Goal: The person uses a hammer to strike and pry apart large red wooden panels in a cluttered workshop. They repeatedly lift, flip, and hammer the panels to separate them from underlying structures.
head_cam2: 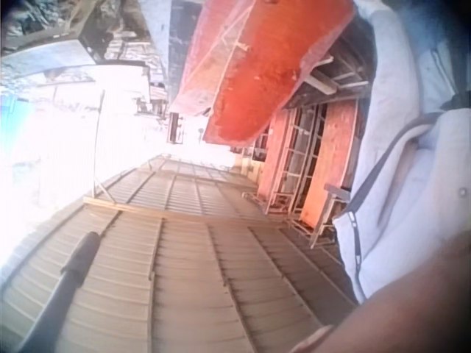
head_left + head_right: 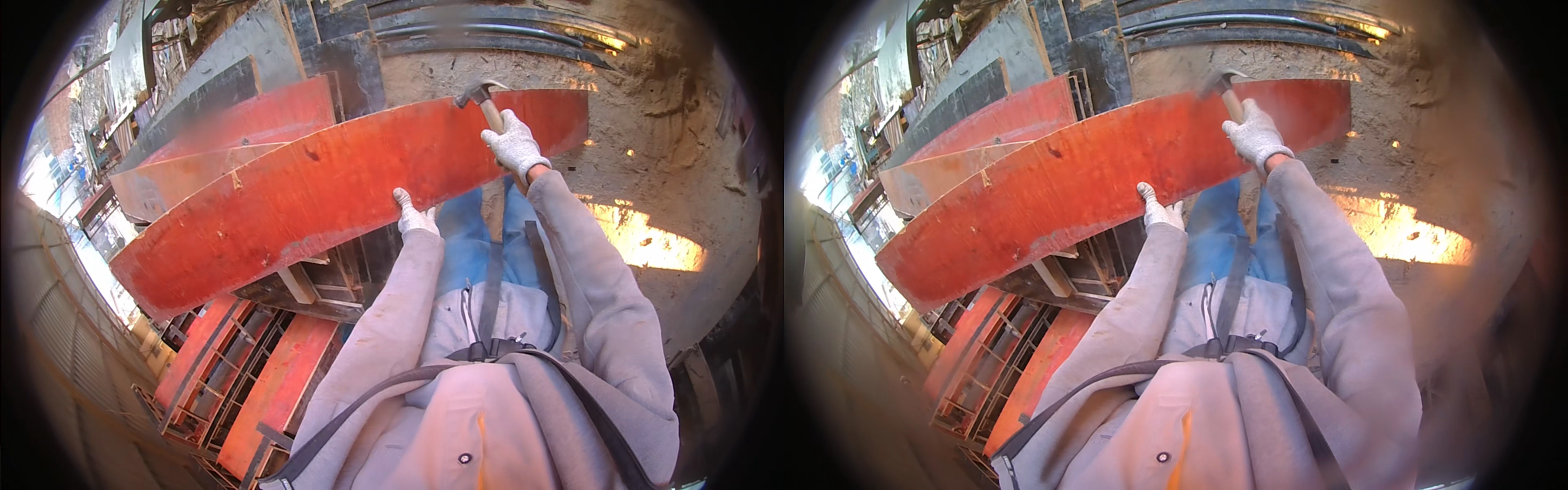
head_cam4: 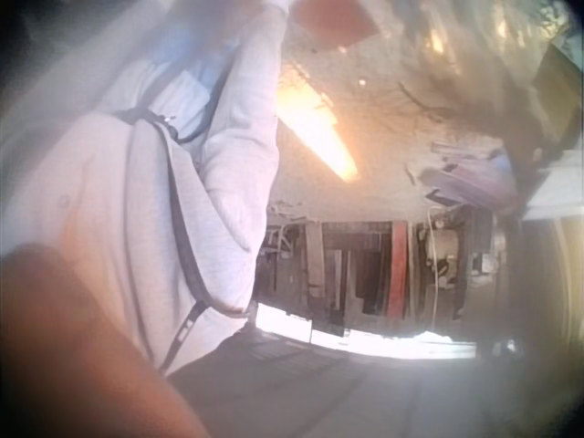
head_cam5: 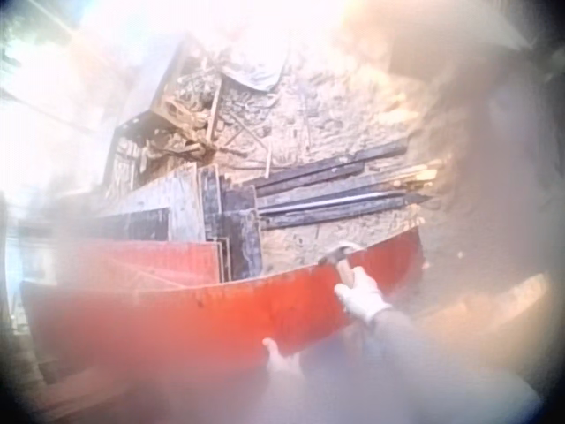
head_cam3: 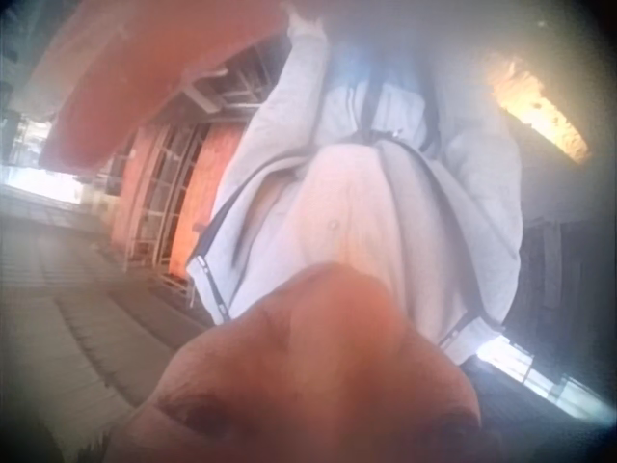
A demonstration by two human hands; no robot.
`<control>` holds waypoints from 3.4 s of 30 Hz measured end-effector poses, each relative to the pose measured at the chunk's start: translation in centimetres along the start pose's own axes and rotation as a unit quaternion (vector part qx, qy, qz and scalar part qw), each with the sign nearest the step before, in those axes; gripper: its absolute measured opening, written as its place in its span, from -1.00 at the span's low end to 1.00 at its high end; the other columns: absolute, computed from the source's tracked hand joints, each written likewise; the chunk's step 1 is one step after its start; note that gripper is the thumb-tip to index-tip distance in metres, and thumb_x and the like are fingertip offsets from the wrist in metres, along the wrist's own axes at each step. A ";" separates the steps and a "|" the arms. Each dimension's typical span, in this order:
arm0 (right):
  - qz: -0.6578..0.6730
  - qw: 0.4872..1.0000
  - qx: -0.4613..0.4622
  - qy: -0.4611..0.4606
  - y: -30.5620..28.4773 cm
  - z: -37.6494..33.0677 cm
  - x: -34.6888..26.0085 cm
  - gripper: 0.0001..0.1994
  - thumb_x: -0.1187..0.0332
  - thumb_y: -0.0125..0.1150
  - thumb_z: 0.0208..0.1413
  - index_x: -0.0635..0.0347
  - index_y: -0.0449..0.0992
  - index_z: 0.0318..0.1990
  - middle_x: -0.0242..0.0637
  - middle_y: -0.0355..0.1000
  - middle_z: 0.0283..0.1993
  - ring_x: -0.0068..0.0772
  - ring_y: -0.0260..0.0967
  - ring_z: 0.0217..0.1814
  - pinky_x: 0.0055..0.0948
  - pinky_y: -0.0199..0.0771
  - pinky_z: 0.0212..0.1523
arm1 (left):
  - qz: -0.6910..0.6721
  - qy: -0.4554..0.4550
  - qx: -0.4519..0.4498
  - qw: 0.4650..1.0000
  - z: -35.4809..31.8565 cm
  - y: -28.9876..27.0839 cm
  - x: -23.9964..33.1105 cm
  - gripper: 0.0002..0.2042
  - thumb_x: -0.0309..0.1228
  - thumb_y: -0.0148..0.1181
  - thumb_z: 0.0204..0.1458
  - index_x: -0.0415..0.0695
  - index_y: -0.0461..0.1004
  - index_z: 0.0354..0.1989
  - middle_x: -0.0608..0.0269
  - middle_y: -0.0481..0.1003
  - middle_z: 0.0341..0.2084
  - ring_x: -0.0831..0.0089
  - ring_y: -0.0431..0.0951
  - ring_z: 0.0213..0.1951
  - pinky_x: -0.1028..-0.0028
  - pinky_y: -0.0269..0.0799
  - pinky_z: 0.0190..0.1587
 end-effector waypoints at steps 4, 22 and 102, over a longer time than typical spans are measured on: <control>0.086 0.988 0.121 -0.052 -2.4 -1.1 -1.8 -0.69 0.27 0.26 0.20 0.28 0.36 -0.06 -0.14 0.52 -0.39 -0.31 0.51 -0.49 -0.25 0.49 -0.45 | -0.014 -0.011 -0.009 1.000 -0.2 0.0 -0.4 -0.01 0.24 0.34 -0.08 -0.02 0.08 0.46 0.18 0.26 0.39 0.10 0.19 0.42 -0.03 0.01 0.48; 0.237 0.924 0.299 -0.015 8.7 -2.1 7.9 -0.75 0.27 0.26 0.23 0.18 0.34 -0.13 -0.30 0.44 -0.51 -0.47 0.38 -0.68 -0.36 0.37 -0.70 | -0.017 -0.048 -0.060 0.997 3.7 -2.1 -3.2 -0.04 0.21 0.35 -0.05 -0.16 0.14 0.41 0.05 0.31 0.33 0.05 0.31 0.33 0.06 0.17 0.43; -0.008 0.960 -0.020 -0.279 30.1 -23.2 -6.1 -0.49 0.20 0.28 0.14 0.23 0.27 0.16 0.16 0.55 -0.17 0.28 0.54 -0.09 -0.01 0.53 -0.06 | 0.003 0.079 -0.381 0.921 -2.7 -5.4 27.6 0.03 0.46 -0.05 0.05 -0.23 0.07 0.43 -0.15 0.31 0.29 -0.12 0.37 0.26 -0.19 0.38 0.22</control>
Point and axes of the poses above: each hand's wrist, its own z-axis towards the middle knuckle, its own y-axis out of the palm, x = y × z, the point moved 8 cm from there along z, towards the middle knuckle
